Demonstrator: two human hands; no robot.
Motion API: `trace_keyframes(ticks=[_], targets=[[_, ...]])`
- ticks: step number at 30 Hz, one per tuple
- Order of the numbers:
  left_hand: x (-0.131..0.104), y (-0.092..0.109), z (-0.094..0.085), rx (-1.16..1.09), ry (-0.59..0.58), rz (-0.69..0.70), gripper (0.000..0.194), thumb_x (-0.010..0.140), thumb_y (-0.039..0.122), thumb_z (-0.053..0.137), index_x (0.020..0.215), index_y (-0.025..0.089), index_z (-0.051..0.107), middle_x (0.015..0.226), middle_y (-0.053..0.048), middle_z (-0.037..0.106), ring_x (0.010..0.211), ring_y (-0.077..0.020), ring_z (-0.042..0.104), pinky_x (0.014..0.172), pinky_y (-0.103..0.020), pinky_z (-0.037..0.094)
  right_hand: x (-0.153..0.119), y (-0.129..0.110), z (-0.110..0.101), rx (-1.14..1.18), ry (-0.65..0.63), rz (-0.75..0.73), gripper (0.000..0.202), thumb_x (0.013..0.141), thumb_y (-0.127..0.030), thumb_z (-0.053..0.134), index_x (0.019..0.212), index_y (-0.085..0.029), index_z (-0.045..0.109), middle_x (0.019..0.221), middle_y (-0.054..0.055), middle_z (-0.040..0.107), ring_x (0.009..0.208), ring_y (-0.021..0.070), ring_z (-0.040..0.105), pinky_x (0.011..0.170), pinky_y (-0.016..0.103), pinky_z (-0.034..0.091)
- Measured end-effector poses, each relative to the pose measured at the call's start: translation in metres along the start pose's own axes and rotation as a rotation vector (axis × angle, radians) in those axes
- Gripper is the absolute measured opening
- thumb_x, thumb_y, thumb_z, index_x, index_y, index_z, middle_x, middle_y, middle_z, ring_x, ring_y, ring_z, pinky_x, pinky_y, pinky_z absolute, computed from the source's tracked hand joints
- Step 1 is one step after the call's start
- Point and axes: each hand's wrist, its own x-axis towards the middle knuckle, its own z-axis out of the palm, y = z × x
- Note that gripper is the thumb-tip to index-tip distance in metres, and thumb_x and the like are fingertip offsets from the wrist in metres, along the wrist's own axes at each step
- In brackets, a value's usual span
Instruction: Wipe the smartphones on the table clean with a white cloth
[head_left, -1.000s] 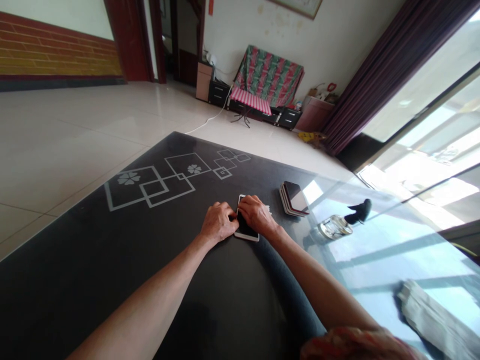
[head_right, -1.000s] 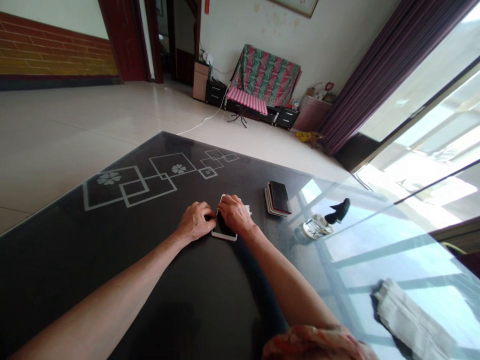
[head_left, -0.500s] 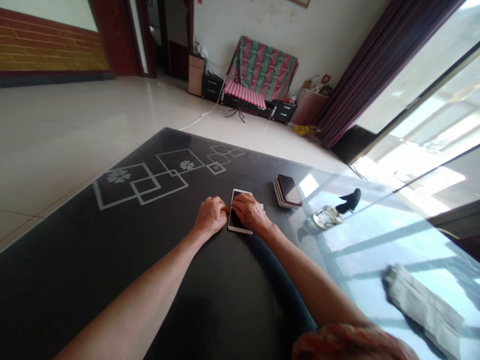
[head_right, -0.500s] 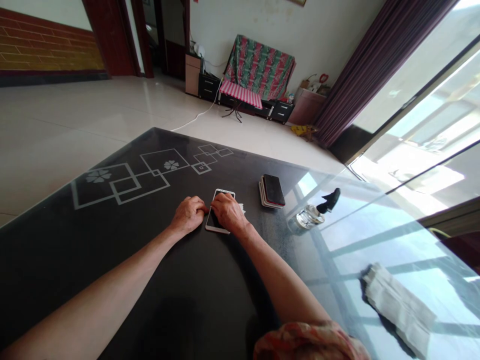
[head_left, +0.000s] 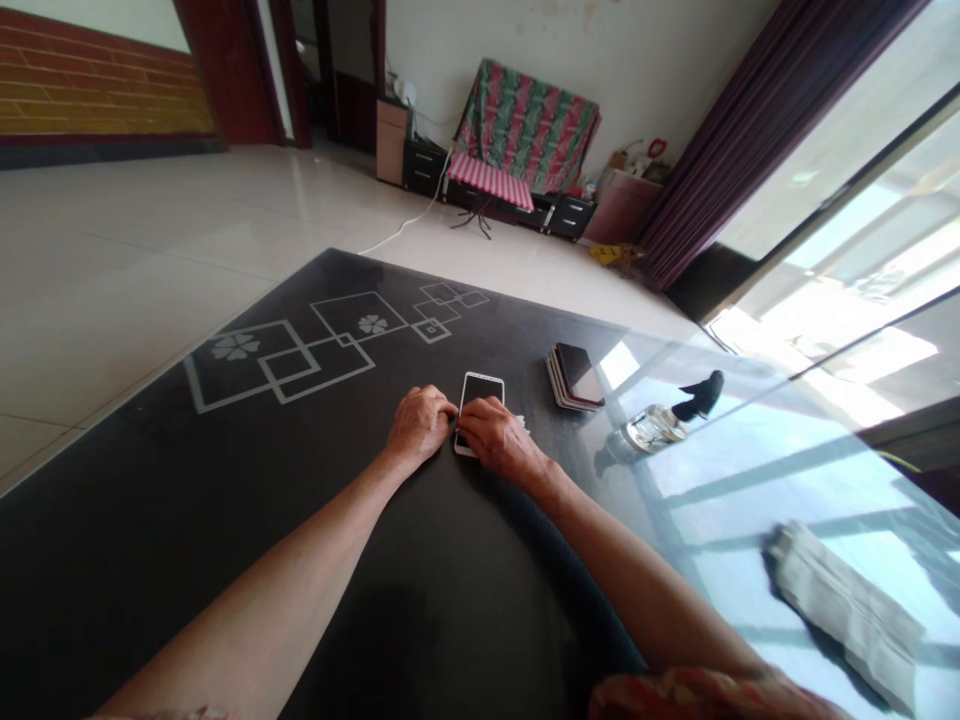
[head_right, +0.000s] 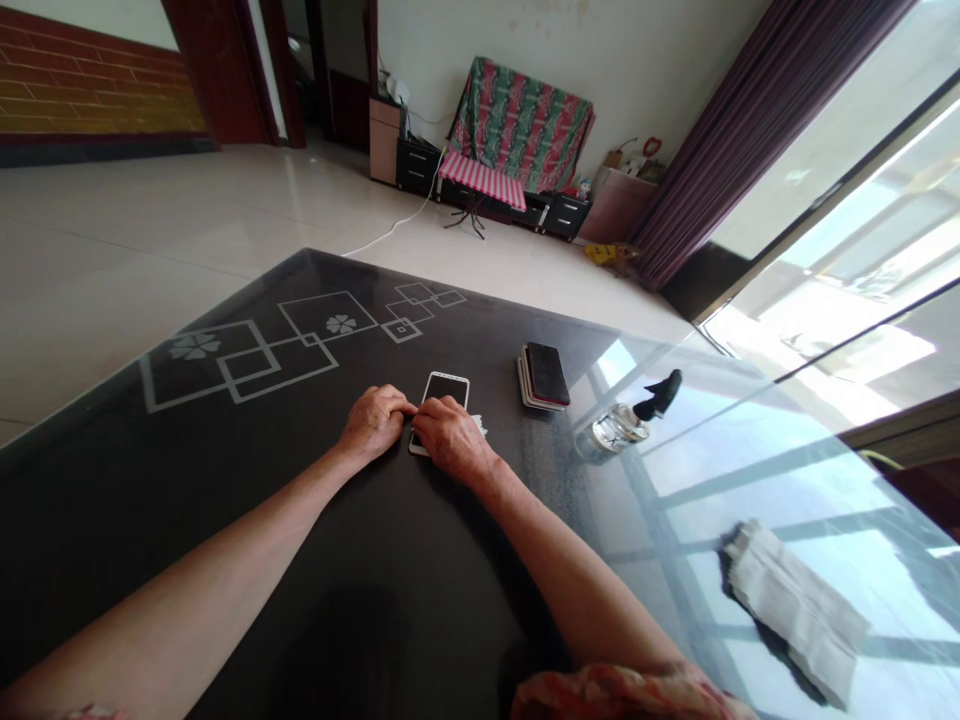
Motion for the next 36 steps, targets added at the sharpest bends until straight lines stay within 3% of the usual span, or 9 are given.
trace_keyframes(ticks=[6,11,18,25,32,36], targets=[[0.0,0.001,-0.002,0.01,-0.047,0.004,0.042,0.077,0.008,0.046,0.093,0.032,0.076,0.097,0.0,0.069,0.09,-0.0197,0.056,0.084,-0.031,0.047,0.0,0.004,-0.001,0.002,0.016,0.024,0.024,0.096,-0.02,0.044,0.088,-0.018,0.067,0.088,0.007,0.059,0.082,0.0171,0.049,0.08,0.031,0.044],[0.0,0.0,-0.001,-0.006,-0.027,0.01,0.042,0.075,0.008,0.045,0.091,0.03,0.077,0.097,0.001,0.069,0.088,-0.019,0.056,0.084,-0.03,0.047,-0.015,-0.01,-0.003,0.046,-0.002,-0.02,0.022,0.096,-0.024,0.045,0.093,-0.017,0.066,0.092,0.007,0.06,0.084,0.0172,0.049,0.081,0.03,0.044],[0.0,0.001,-0.001,0.002,-0.023,0.007,0.04,0.076,0.01,0.047,0.089,0.032,0.077,0.095,0.001,0.069,0.088,-0.0187,0.057,0.082,-0.029,0.048,-0.001,-0.002,-0.001,0.021,-0.003,-0.011,0.023,0.095,-0.02,0.044,0.088,-0.018,0.066,0.089,0.007,0.06,0.082,0.0178,0.049,0.08,0.031,0.044],[0.0,-0.001,-0.001,0.005,-0.039,-0.005,0.04,0.075,0.009,0.046,0.089,0.03,0.077,0.098,0.001,0.069,0.091,-0.0188,0.057,0.086,-0.03,0.047,-0.019,-0.013,-0.003,0.105,-0.002,-0.031,0.018,0.095,-0.021,0.047,0.093,-0.02,0.066,0.096,0.007,0.061,0.086,0.0172,0.05,0.082,0.031,0.045],[0.0,0.0,-0.002,0.006,-0.057,0.004,0.04,0.076,0.01,0.047,0.091,0.032,0.077,0.096,0.001,0.069,0.089,-0.0184,0.056,0.084,-0.03,0.047,-0.005,-0.011,-0.003,0.057,0.003,-0.023,0.022,0.095,-0.019,0.046,0.086,-0.018,0.066,0.09,0.007,0.06,0.083,0.0173,0.05,0.081,0.031,0.045],[0.0,-0.001,-0.001,0.013,-0.046,0.004,0.04,0.076,0.009,0.046,0.089,0.031,0.077,0.097,0.001,0.069,0.09,-0.0185,0.057,0.085,-0.03,0.048,-0.017,-0.014,-0.006,0.106,0.003,-0.037,0.02,0.095,-0.021,0.046,0.091,-0.019,0.066,0.094,0.007,0.061,0.085,0.017,0.051,0.082,0.031,0.046]])
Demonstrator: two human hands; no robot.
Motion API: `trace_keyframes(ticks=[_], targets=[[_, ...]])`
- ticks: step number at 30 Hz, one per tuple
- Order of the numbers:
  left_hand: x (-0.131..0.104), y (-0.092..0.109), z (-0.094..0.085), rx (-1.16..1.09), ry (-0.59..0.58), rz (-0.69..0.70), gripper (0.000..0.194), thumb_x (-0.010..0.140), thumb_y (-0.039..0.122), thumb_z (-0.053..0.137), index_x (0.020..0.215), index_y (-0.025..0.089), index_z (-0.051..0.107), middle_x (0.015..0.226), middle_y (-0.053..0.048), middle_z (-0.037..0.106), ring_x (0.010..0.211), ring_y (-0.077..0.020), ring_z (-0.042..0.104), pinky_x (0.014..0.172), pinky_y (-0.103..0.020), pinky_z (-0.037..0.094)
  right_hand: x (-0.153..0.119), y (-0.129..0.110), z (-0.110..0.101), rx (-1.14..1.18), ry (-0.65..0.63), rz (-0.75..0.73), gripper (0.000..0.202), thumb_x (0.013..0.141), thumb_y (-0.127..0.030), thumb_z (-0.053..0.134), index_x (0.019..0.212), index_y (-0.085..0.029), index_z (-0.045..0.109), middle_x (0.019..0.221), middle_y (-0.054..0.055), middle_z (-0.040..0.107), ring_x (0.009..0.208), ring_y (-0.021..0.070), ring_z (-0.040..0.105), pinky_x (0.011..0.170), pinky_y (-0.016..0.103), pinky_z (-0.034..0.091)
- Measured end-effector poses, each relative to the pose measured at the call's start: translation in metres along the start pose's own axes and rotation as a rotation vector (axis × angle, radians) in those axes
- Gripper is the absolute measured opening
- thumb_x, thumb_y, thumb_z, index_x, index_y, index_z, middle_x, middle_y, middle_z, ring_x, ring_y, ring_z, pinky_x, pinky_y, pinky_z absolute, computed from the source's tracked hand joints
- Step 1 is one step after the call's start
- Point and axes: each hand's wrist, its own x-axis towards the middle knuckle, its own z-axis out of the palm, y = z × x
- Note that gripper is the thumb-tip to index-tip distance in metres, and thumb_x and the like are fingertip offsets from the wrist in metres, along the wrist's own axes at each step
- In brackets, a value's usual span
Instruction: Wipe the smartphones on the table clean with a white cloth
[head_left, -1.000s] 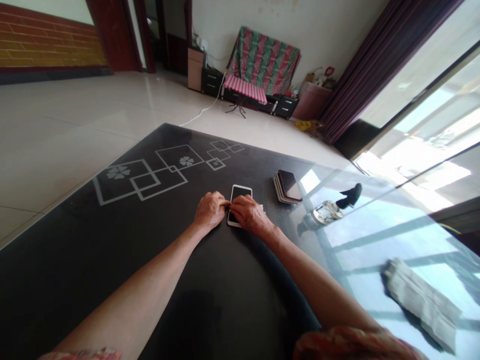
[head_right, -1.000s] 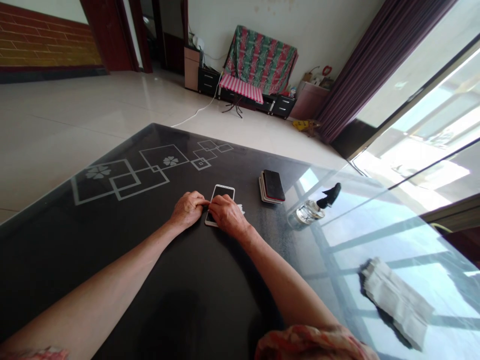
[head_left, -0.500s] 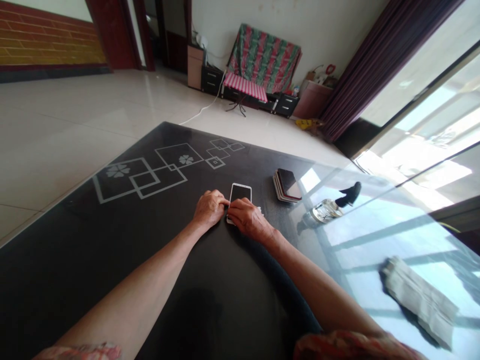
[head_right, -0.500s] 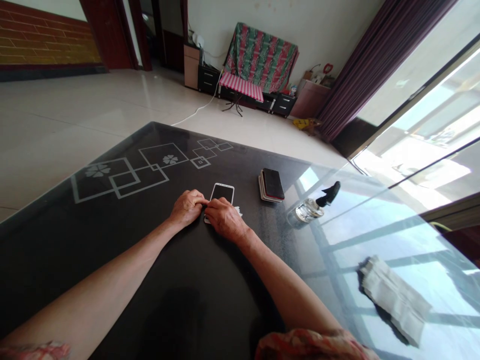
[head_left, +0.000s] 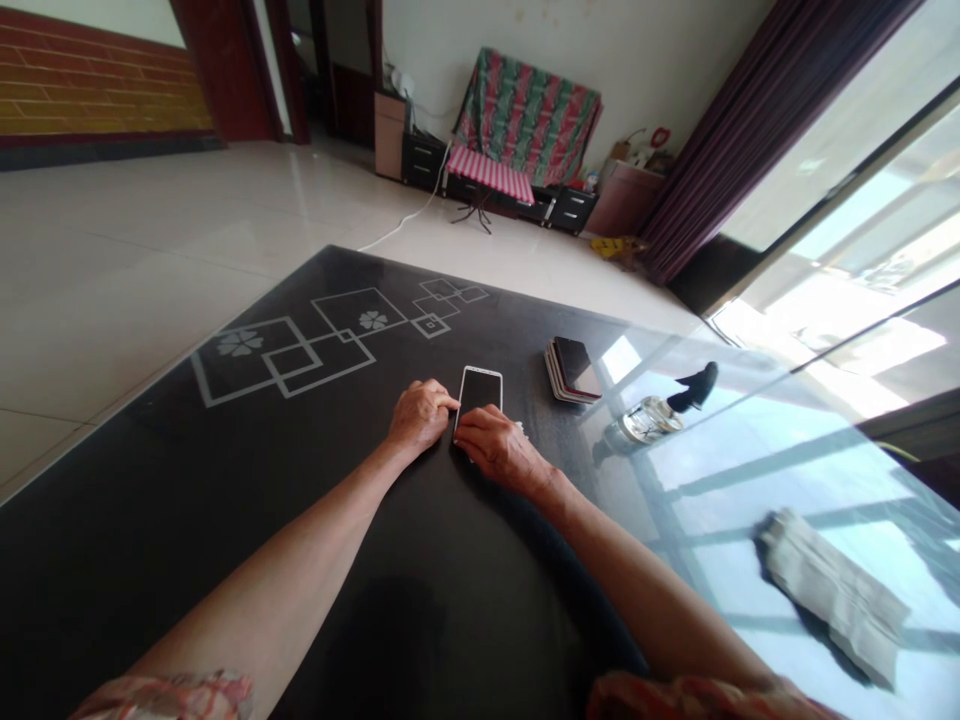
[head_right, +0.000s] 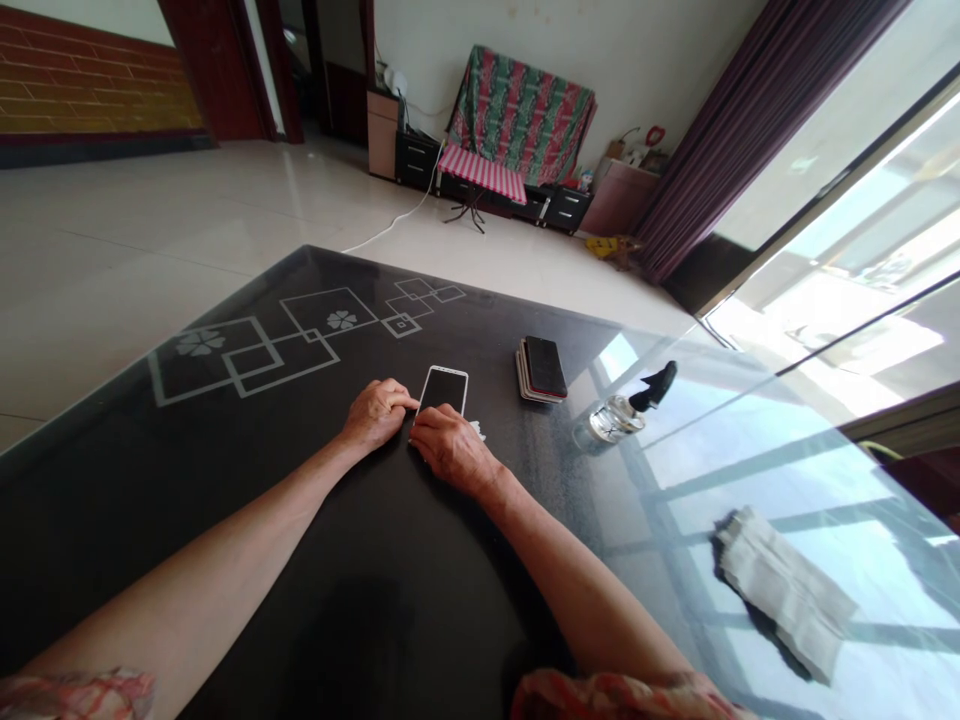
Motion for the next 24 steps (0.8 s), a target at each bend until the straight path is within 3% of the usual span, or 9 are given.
trace_keyframes(ticks=[13,24], targets=[[0.0,0.001,-0.002,0.018,-0.008,-0.019,0.039,0.077,0.01,0.047,0.089,0.032,0.077,0.099,0.001,0.069,0.091,-0.0187,0.057,0.086,-0.03,0.048,-0.008,-0.007,0.006,0.016,0.075,0.093,0.016,0.094,-0.023,0.05,0.097,-0.02,0.065,0.095,0.007,0.06,0.087,0.0171,0.05,0.085,0.03,0.046],[0.0,-0.001,0.0,0.027,0.002,-0.012,0.04,0.077,0.009,0.046,0.087,0.031,0.077,0.098,0.001,0.069,0.09,-0.0188,0.057,0.085,-0.03,0.047,-0.025,-0.002,-0.002,0.058,0.128,0.131,0.019,0.094,-0.022,0.048,0.094,-0.02,0.066,0.096,0.007,0.061,0.088,0.018,0.052,0.084,0.033,0.047]])
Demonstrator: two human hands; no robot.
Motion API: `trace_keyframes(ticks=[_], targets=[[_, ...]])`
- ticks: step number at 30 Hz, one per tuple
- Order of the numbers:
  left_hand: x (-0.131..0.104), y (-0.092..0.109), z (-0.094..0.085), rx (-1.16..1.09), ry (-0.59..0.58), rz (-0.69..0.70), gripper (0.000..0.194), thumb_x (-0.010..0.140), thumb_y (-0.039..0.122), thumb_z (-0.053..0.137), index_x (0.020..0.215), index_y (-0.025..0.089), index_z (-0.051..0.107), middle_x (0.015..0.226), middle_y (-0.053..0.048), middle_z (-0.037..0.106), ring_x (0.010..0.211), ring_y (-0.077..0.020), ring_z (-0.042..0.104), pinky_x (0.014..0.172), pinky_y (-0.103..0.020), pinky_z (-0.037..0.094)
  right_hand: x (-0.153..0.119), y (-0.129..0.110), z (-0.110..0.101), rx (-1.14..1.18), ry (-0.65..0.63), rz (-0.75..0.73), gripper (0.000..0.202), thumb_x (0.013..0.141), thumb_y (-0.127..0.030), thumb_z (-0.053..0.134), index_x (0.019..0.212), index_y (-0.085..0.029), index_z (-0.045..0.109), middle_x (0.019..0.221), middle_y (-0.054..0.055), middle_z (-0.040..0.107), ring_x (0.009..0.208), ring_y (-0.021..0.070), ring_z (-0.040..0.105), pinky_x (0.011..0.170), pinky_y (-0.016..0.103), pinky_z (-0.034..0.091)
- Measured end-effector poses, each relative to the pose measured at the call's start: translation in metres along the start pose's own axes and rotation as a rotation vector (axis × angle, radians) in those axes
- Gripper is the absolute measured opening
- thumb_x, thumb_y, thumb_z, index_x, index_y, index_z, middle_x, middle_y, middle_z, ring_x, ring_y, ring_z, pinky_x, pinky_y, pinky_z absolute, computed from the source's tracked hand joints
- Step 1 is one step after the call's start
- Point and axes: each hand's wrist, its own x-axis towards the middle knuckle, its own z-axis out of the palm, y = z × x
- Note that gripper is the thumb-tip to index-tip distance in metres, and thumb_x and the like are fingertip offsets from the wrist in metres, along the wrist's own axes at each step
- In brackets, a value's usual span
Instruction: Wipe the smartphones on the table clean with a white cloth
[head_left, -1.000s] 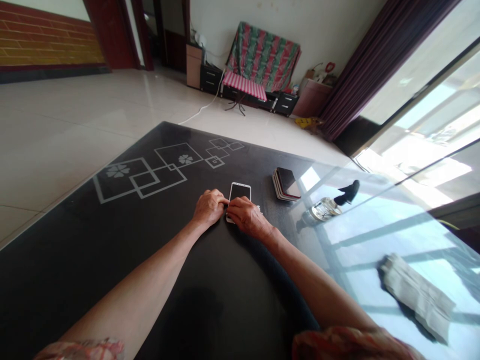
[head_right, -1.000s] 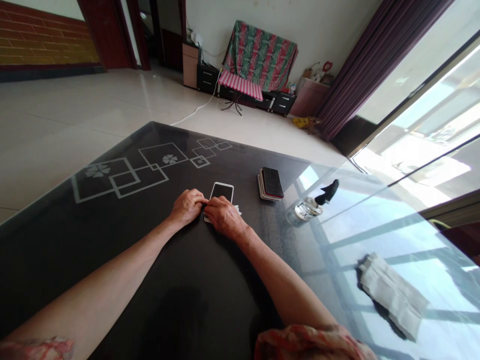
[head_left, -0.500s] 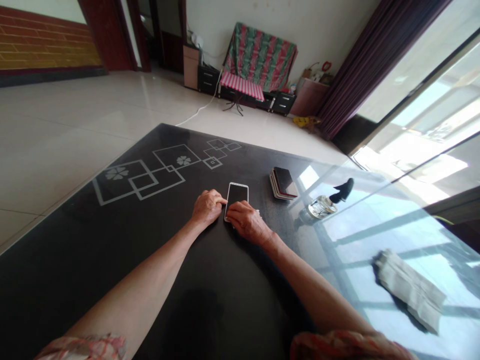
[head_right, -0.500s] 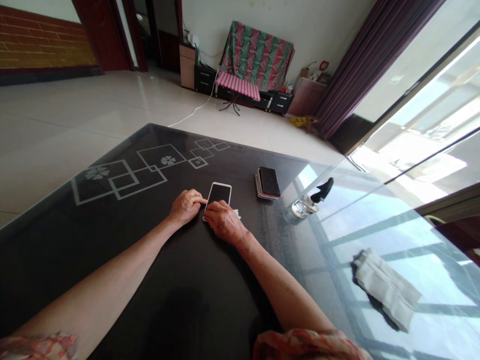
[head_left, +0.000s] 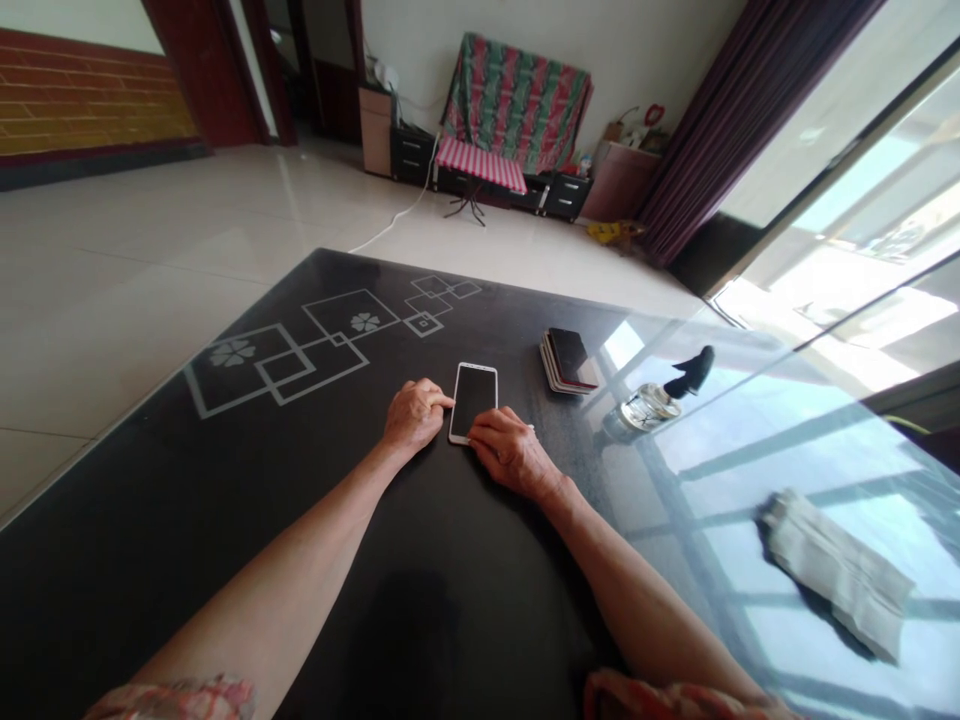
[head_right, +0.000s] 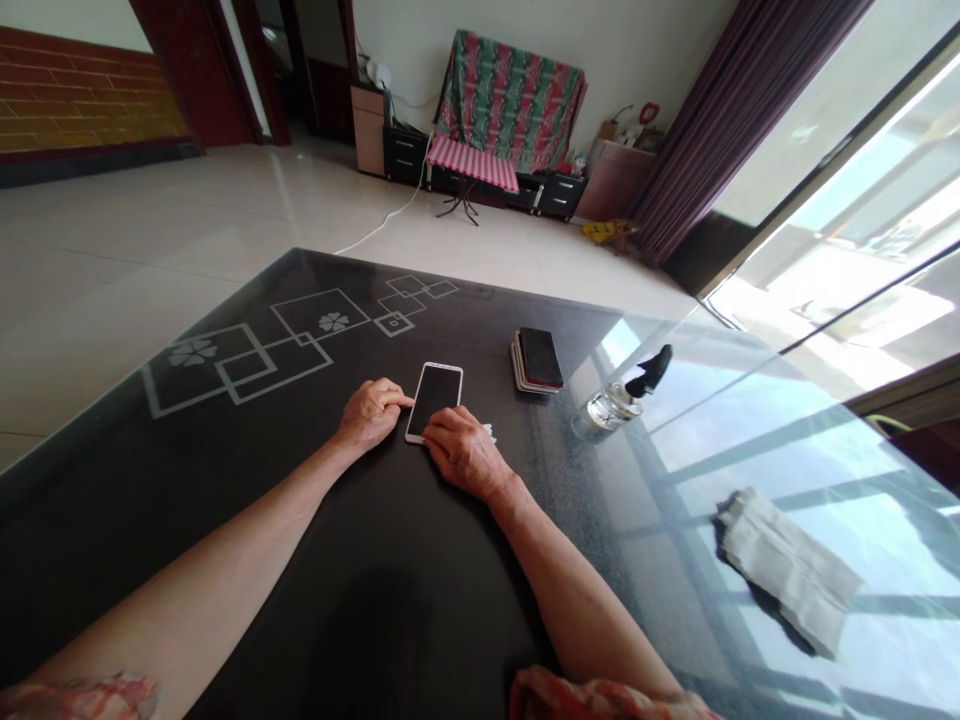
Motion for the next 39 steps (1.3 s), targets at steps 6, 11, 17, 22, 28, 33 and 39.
trace_keyframes(ticks=[6,11,17,22,28,33,39], targets=[[0.001,-0.003,0.001,-0.003,0.007,0.014,0.039,0.077,0.01,0.047,0.087,0.031,0.077,0.096,0.002,0.069,0.088,-0.0181,0.056,0.083,-0.029,0.048,0.013,-0.01,0.013,-0.015,-0.021,-0.051,0.021,0.094,-0.023,0.046,0.094,-0.02,0.067,0.097,0.007,0.061,0.089,0.0185,0.051,0.085,0.033,0.047],[0.0,-0.002,0.0,0.0,0.007,0.02,0.04,0.076,0.008,0.046,0.087,0.03,0.077,0.096,0.002,0.069,0.088,-0.0176,0.056,0.083,-0.028,0.047,0.014,-0.007,0.008,-0.024,-0.032,-0.048,0.02,0.094,-0.021,0.047,0.091,-0.019,0.067,0.094,0.007,0.061,0.087,0.0177,0.051,0.083,0.033,0.047],[-0.001,0.0,-0.001,-0.008,0.018,0.015,0.039,0.076,0.009,0.046,0.085,0.03,0.078,0.095,0.002,0.069,0.086,-0.0178,0.056,0.081,-0.029,0.048,-0.001,0.009,-0.015,-0.038,-0.03,0.027,0.02,0.093,-0.02,0.049,0.085,-0.019,0.067,0.092,0.007,0.061,0.082,0.0169,0.052,0.08,0.032,0.046],[-0.001,0.0,-0.001,-0.007,0.014,0.01,0.039,0.076,0.009,0.047,0.086,0.03,0.077,0.095,0.002,0.069,0.086,-0.0178,0.056,0.081,-0.028,0.048,0.002,0.001,-0.008,-0.032,-0.031,0.002,0.02,0.093,-0.021,0.048,0.088,-0.019,0.067,0.093,0.007,0.061,0.084,0.0173,0.051,0.081,0.032,0.046],[-0.001,-0.001,0.0,-0.008,0.031,0.037,0.04,0.075,0.008,0.047,0.087,0.031,0.077,0.094,0.002,0.069,0.084,-0.0177,0.055,0.08,-0.028,0.047,0.009,-0.007,0.002,-0.021,-0.035,-0.037,0.018,0.091,-0.02,0.05,0.087,-0.018,0.067,0.092,0.007,0.061,0.084,0.0168,0.052,0.081,0.031,0.046],[-0.001,-0.001,0.0,-0.012,0.024,0.021,0.039,0.075,0.008,0.048,0.086,0.031,0.078,0.095,0.002,0.069,0.085,-0.018,0.055,0.08,-0.029,0.047,-0.001,0.008,-0.012,-0.002,0.012,0.038,0.013,0.081,-0.012,0.056,0.075,-0.018,0.064,0.085,0.005,0.061,0.078,0.0159,0.052,0.076,0.029,0.046],[-0.001,-0.001,0.0,-0.011,0.021,0.014,0.038,0.076,0.009,0.048,0.085,0.031,0.078,0.095,0.002,0.069,0.086,-0.0185,0.056,0.08,-0.029,0.048,-0.002,0.003,-0.01,0.001,0.039,0.038,0.012,0.077,-0.01,0.055,0.072,-0.019,0.062,0.082,0.005,0.06,0.077,0.0159,0.052,0.074,0.028,0.046]])
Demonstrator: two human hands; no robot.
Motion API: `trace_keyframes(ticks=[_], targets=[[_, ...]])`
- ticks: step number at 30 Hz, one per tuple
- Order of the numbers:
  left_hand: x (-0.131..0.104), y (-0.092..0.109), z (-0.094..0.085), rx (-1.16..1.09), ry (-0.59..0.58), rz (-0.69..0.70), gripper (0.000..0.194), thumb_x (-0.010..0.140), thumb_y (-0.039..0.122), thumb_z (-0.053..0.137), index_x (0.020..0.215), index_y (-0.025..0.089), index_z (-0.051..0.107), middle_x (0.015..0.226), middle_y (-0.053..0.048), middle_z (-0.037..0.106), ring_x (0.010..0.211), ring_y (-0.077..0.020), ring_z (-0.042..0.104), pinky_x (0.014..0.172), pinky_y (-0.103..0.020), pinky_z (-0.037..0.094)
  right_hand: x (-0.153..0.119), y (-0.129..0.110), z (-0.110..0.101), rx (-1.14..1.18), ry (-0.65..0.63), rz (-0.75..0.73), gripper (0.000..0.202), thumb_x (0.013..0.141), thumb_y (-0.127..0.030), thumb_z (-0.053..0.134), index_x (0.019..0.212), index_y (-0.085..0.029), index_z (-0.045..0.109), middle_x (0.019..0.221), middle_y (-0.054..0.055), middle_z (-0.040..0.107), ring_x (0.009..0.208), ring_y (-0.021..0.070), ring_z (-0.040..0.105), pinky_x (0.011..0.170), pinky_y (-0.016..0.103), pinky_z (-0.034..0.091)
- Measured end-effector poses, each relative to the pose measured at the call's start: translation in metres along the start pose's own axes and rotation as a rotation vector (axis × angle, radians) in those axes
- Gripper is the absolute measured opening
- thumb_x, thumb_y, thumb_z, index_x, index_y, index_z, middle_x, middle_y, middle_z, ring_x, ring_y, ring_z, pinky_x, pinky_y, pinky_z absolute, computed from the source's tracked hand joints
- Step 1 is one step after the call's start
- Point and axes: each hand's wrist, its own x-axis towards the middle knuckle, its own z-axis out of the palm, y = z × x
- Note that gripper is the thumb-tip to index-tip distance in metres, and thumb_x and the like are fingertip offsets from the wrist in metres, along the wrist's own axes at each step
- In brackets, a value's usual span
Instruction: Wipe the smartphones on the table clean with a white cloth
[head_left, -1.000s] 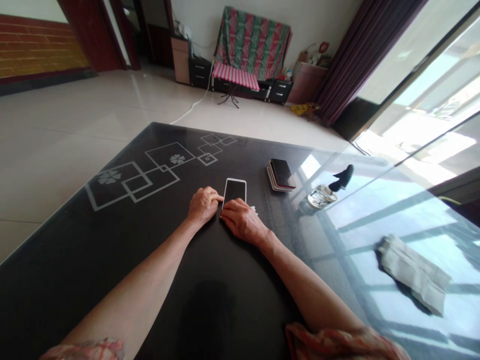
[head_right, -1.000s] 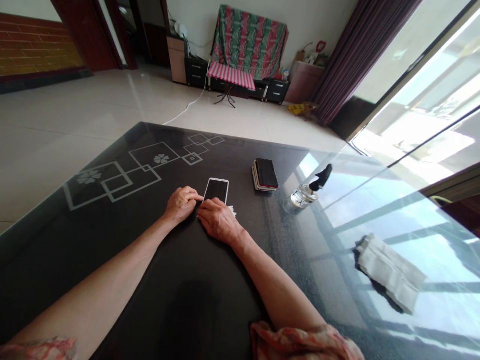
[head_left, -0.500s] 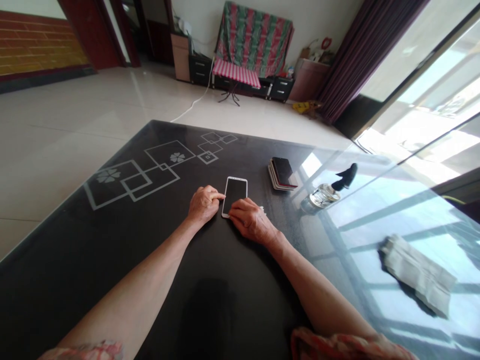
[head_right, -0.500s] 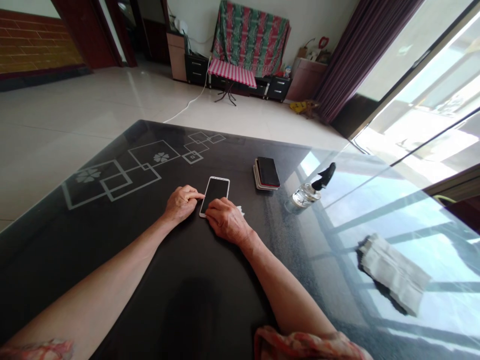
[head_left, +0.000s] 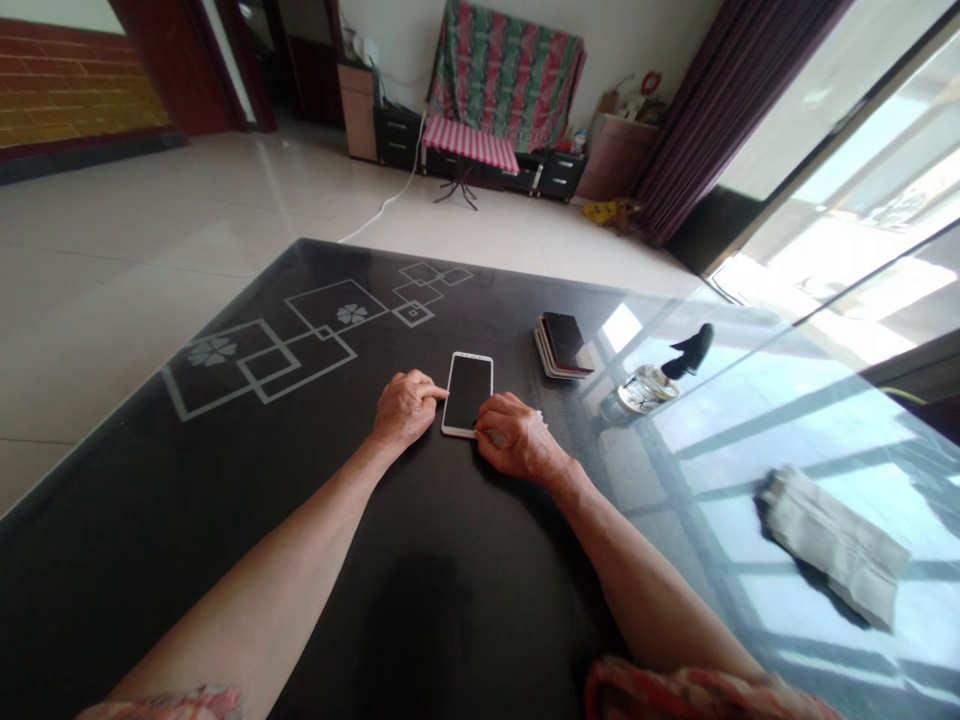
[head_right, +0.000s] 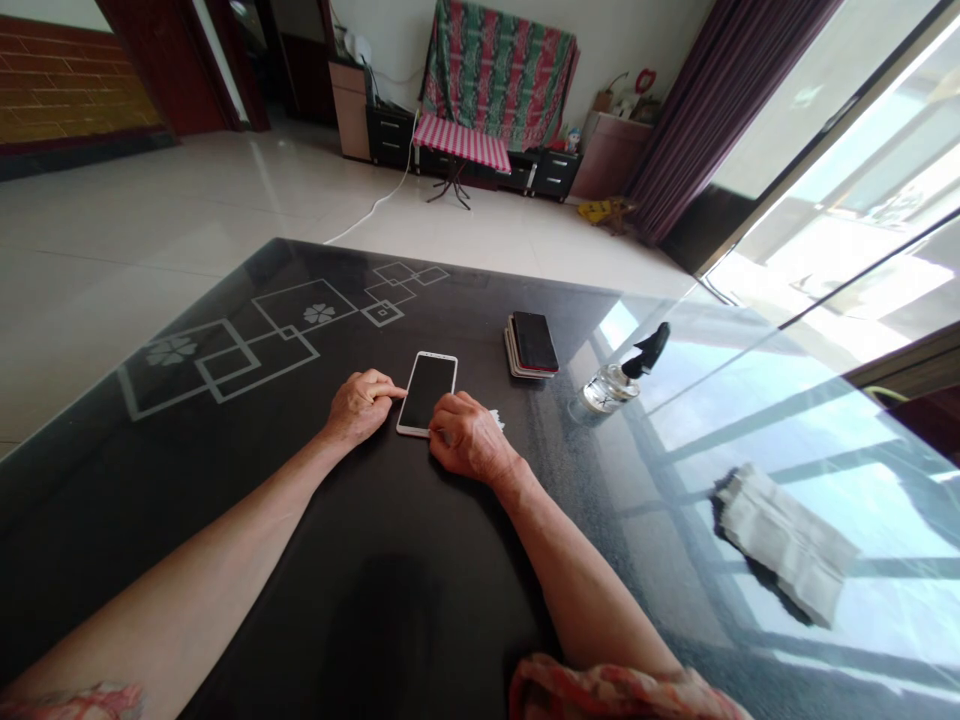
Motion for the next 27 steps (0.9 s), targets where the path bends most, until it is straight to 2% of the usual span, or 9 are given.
trace_keyframes(ticks=[4,12,21,27], targets=[[0.0,0.001,-0.001,0.003,0.005,0.006,0.039,0.076,0.008,0.048,0.085,0.031,0.078,0.095,0.002,0.069,0.086,-0.0188,0.056,0.08,-0.03,0.047,0.004,-0.005,0.006,0.008,-0.033,-0.031,0.012,0.078,-0.01,0.056,0.073,-0.019,0.062,0.085,0.005,0.06,0.078,0.0152,0.052,0.074,0.027,0.046],[-0.001,0.002,-0.001,0.002,0.002,0.007,0.038,0.076,0.009,0.048,0.085,0.031,0.078,0.095,0.002,0.069,0.086,-0.0183,0.056,0.08,-0.029,0.048,-0.003,0.015,-0.007,-0.042,-0.016,0.071,0.013,0.071,-0.007,0.056,0.066,-0.019,0.059,0.075,0.003,0.058,0.073,0.015,0.051,0.069,0.026,0.045],[0.0,0.002,-0.001,-0.006,-0.01,-0.009,0.039,0.075,0.01,0.047,0.085,0.032,0.078,0.095,0.002,0.069,0.086,-0.0189,0.056,0.081,-0.03,0.048,0.0,0.002,-0.004,-0.032,-0.012,0.025,0.013,0.076,-0.01,0.055,0.071,-0.02,0.06,0.083,0.005,0.061,0.078,0.0169,0.052,0.075,0.03,0.047],[0.0,0.001,0.0,-0.001,-0.008,-0.009,0.038,0.075,0.01,0.048,0.086,0.032,0.077,0.095,0.001,0.069,0.087,-0.0188,0.056,0.081,-0.03,0.048,0.001,-0.002,-0.002,-0.012,-0.024,0.02,0.012,0.083,-0.013,0.053,0.079,-0.019,0.062,0.09,0.006,0.061,0.082,0.0166,0.054,0.081,0.031,0.047]])
